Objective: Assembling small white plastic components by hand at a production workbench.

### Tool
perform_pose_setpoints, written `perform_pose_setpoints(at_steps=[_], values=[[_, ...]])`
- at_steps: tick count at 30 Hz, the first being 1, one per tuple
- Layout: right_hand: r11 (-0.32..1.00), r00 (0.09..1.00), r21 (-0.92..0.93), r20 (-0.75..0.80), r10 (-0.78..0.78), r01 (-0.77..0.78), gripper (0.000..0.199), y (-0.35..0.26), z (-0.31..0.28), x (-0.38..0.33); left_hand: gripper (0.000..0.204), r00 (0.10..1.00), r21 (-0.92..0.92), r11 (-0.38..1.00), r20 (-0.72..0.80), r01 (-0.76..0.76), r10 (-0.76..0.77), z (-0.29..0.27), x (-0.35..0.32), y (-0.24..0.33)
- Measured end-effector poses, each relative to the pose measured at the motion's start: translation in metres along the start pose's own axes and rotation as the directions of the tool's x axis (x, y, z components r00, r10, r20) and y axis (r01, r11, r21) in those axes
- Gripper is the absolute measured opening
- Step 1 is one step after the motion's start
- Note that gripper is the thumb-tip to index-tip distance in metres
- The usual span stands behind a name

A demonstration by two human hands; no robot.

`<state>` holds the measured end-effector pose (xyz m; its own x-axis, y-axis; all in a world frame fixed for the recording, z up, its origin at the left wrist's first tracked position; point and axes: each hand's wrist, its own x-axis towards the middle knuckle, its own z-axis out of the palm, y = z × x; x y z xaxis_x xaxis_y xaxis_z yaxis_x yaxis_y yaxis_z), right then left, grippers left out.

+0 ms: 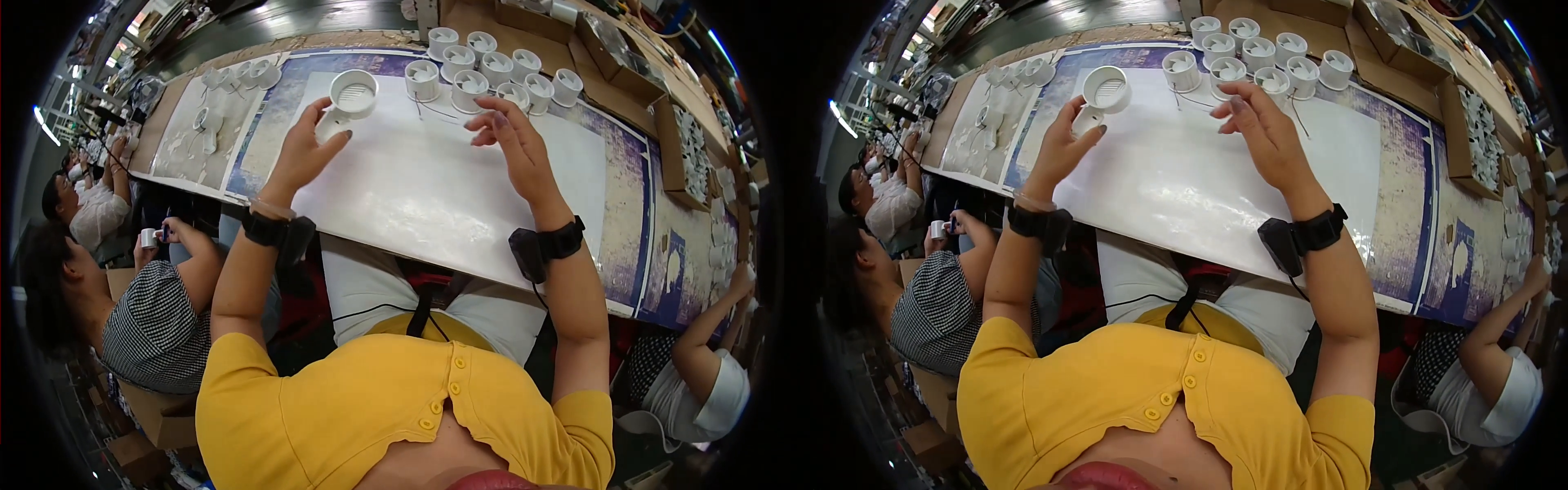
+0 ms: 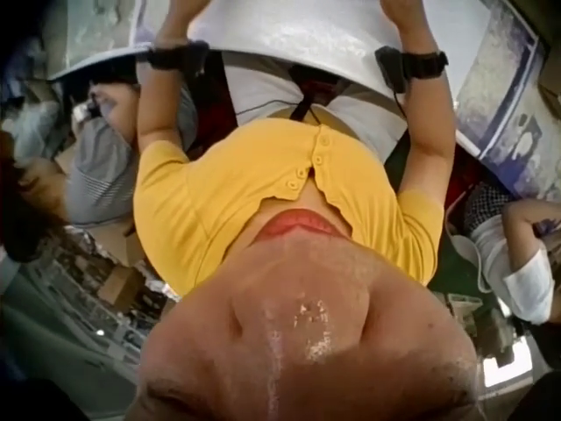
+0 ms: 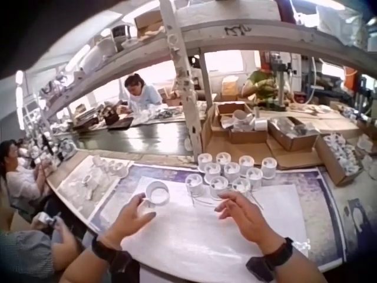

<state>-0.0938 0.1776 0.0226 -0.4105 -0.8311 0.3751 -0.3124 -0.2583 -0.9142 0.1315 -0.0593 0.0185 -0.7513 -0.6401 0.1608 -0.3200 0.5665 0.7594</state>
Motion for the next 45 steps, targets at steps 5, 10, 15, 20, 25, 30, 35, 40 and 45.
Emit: perform_pose_setpoints(at_steps=[5, 10, 15, 20, 25, 30, 35, 40, 45], values=[[0.993, 0.994, 0.098, 0.098, 0.054, -0.064, 0.041, -0.005, 0.013, 0.001, 0.065, 0.931, -0.063, 0.933, 0.072, -0.354, 0.358, 0.052, -0.023, 0.066], [0.996, 0.993, 0.023, 0.083, -0.082, 0.081, 0.042, -0.002, 0.0, 0.002, 0.064, 0.941, -0.291, 0.931, 0.183, -0.223, 0.283, 0.082, -0.018, 0.091], [0.992, 0.989, 0.072, 0.106, -0.108, 0.1, 0.042, 0.001, -0.005, 0.001, 0.059, 0.841, -0.461, 0.882, 0.436, -0.098, 0.321, 0.087, 0.005, 0.087], [0.978, 0.982, -0.121, -0.068, -0.177, 0.167, 0.033, -0.007, -0.007, 0.003, 0.054, 0.846, -0.587, 0.769, 0.521, 0.254, 0.118, 0.09, 0.012, 0.084], [0.707, 0.875, -0.575, 0.032, -0.484, 0.412, 0.03, -0.017, -0.014, 0.003, 0.051, 0.909, -0.643, 0.745, 0.397, 0.179, 0.124, 0.101, 0.009, 0.077], [0.479, 0.878, -0.799, 0.124, -0.463, 0.365, 0.025, -0.012, -0.003, 0.004, 0.051, 0.946, -0.542, 0.836, 0.306, 0.084, 0.103, 0.106, 0.008, 0.081], [0.431, 0.919, -0.846, 0.158, -0.36, 0.314, 0.028, -0.013, 0.005, 0.004, 0.051, 0.948, -0.531, 0.84, 0.309, 0.112, 0.069, 0.109, 0.007, 0.08], [0.5, 0.923, -0.81, 0.125, -0.364, 0.307, 0.028, -0.001, 0.009, 0.005, 0.05, 0.957, -0.59, 0.8, 0.281, 0.113, 0.072, 0.114, 0.008, 0.076], [0.55, 0.925, -0.784, 0.078, -0.372, 0.287, 0.026, -0.007, 0.013, 0.002, 0.049, 0.956, -0.615, 0.779, 0.284, 0.12, 0.077, 0.114, 0.007, 0.075]])
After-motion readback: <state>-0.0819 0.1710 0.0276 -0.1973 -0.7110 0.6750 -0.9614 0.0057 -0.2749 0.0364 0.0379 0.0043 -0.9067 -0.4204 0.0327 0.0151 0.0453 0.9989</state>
